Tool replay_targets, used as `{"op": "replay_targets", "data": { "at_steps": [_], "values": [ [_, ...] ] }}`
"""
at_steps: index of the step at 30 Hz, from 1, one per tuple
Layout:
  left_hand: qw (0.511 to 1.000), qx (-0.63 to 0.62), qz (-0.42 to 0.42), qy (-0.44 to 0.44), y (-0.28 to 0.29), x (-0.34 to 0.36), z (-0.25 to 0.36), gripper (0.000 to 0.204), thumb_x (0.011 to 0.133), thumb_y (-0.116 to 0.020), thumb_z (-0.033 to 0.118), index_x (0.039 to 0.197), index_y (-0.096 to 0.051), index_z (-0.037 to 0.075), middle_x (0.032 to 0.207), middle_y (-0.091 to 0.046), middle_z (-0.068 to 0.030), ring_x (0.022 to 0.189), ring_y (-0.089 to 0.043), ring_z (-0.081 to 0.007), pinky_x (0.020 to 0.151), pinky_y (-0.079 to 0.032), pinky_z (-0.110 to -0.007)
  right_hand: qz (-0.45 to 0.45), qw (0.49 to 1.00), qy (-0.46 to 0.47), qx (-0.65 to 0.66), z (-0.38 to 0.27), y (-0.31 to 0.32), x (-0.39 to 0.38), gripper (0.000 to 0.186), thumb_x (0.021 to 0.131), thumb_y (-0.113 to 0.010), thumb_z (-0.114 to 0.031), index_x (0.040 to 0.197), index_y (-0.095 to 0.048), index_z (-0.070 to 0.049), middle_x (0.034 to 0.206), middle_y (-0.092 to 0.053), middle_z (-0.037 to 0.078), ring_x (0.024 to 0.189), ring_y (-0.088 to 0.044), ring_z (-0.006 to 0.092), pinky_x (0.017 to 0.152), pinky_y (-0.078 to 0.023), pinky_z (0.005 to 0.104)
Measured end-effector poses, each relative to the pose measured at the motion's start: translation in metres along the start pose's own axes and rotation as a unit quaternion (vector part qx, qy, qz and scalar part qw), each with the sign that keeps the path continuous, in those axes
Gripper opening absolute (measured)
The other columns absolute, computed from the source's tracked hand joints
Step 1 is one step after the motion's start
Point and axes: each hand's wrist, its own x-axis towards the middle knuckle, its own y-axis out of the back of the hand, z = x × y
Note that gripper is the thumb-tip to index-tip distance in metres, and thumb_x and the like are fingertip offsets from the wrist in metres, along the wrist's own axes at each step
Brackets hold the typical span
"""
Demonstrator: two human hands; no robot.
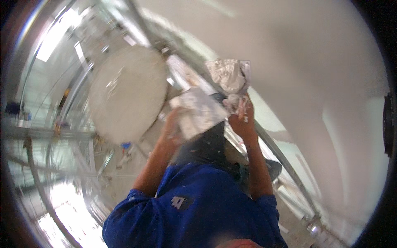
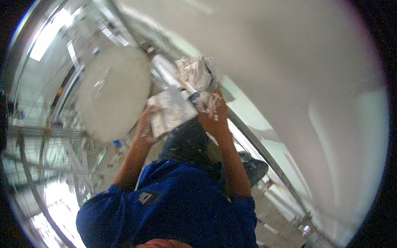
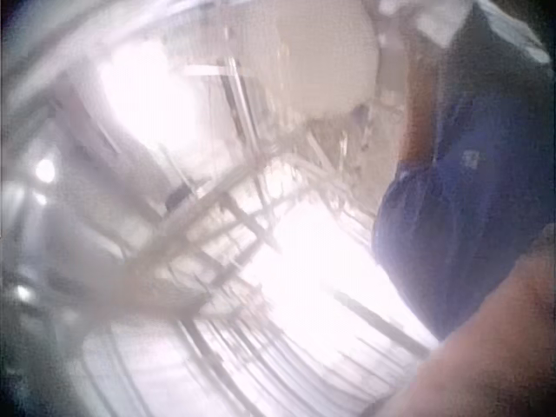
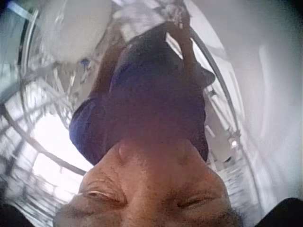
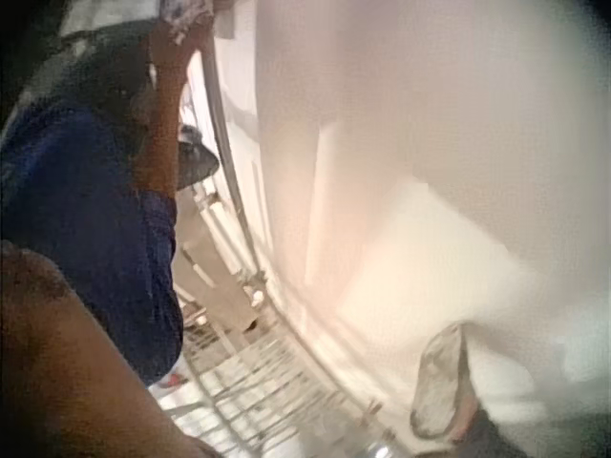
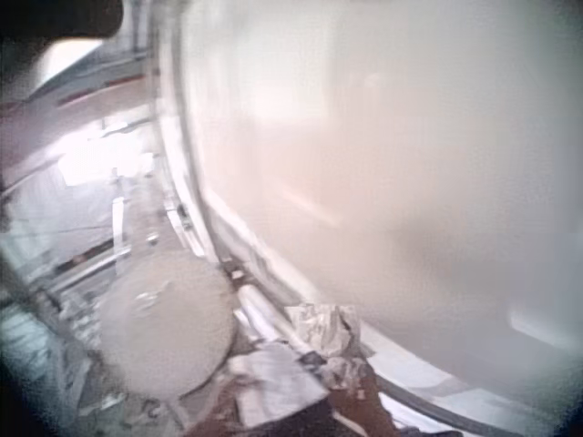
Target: The person applies plaster to a curved ceiling surface using a hawk and trowel. They repeatedly scoop plaster from the hawk and spread it in smooth strokes across the ceiling while standing on scaffolding.
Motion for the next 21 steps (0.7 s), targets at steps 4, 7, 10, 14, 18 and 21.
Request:
{"op": "replay_targets", "data": {
  "at_steps": [4, 7, 10, 14, 18, 21],
  "values": [
    [0.995, -0.082, 0.041, -0.032, 0.021, -0.009, 0.005, 0.026, 0.079, -0.047, 0.028, 0.095, -0.047, 0.007, 0.082, -0.053, -0.0069, 0.074, -0.055, -0.0223, 0.067, -0.048, -0.04, -0.135, 0.916, -0.149, 0.346, -0.058, 0.024, 0.063, 0.034, 0.063, -0.057, -0.003, 0.096, -0.053, -0.003, 0.103, -0.05, 0.017, 0.092, -0.05, 0.0321, 0.077, -0.042, 0.0372],
    [0.984, -0.097, 0.078, -0.124, 0.044, -0.029, 0.033, 0.025, 0.077, -0.049, 0.028, 0.093, -0.048, 0.009, 0.082, -0.053, -0.0052, 0.074, -0.055, -0.0209, 0.068, -0.047, -0.042, -0.172, 0.955, -0.041, 0.238, -0.072, -0.014, 0.046, 0.038, 0.061, -0.056, -0.005, 0.099, -0.05, -0.005, 0.101, -0.051, 0.011, 0.083, -0.055, 0.027, 0.07, -0.046, 0.0327],
    [0.964, -0.065, 0.089, -0.24, 0.092, -0.033, 0.067, 0.031, 0.073, -0.053, 0.021, 0.099, -0.047, 0.004, 0.084, -0.053, -0.0075, 0.076, -0.054, -0.0203, 0.07, -0.049, -0.037, -0.235, 0.938, -0.043, 0.25, -0.096, -0.041, 0.035, 0.033, 0.063, -0.054, -0.007, 0.096, -0.053, -0.003, 0.1, -0.05, 0.012, 0.082, -0.055, 0.0288, 0.071, -0.046, 0.034],
    [0.907, 0.052, 0.243, -0.341, 0.126, -0.029, 0.152, 0.026, 0.079, -0.046, 0.024, 0.096, -0.049, 0.004, 0.087, -0.055, -0.0075, 0.072, -0.056, -0.0194, 0.063, -0.048, -0.033, -0.299, 0.895, -0.146, 0.297, -0.107, -0.035, 0.011, 0.035, 0.064, -0.055, -0.01, 0.097, -0.052, 0.0, 0.102, -0.051, 0.018, 0.087, -0.053, 0.0327, 0.076, -0.044, 0.0363],
    [0.142, 0.911, 0.305, -0.237, 0.217, 0.029, 0.22, 0.028, 0.075, -0.047, 0.024, 0.092, -0.055, 0.003, 0.084, -0.058, -0.017, 0.077, -0.057, -0.0265, 0.069, -0.044, -0.038, -0.306, 0.876, -0.248, 0.279, -0.096, -0.038, -0.016, 0.034, 0.065, -0.06, -0.022, 0.087, -0.055, 0.003, 0.091, -0.055, 0.023, 0.084, -0.054, 0.0362, 0.073, -0.044, 0.037],
    [0.41, 0.823, 0.323, -0.225, 0.208, 0.061, 0.229, 0.031, 0.071, -0.05, 0.025, 0.094, -0.055, 0.005, 0.086, -0.058, -0.0194, 0.08, -0.056, -0.0312, 0.074, -0.042, -0.041, -0.392, 0.82, -0.325, 0.261, -0.087, -0.013, 0.007, 0.039, 0.066, -0.062, -0.026, 0.084, -0.053, 0.008, 0.088, -0.055, 0.024, 0.077, -0.055, 0.0374, 0.067, -0.046, 0.0383]
  ]
}}
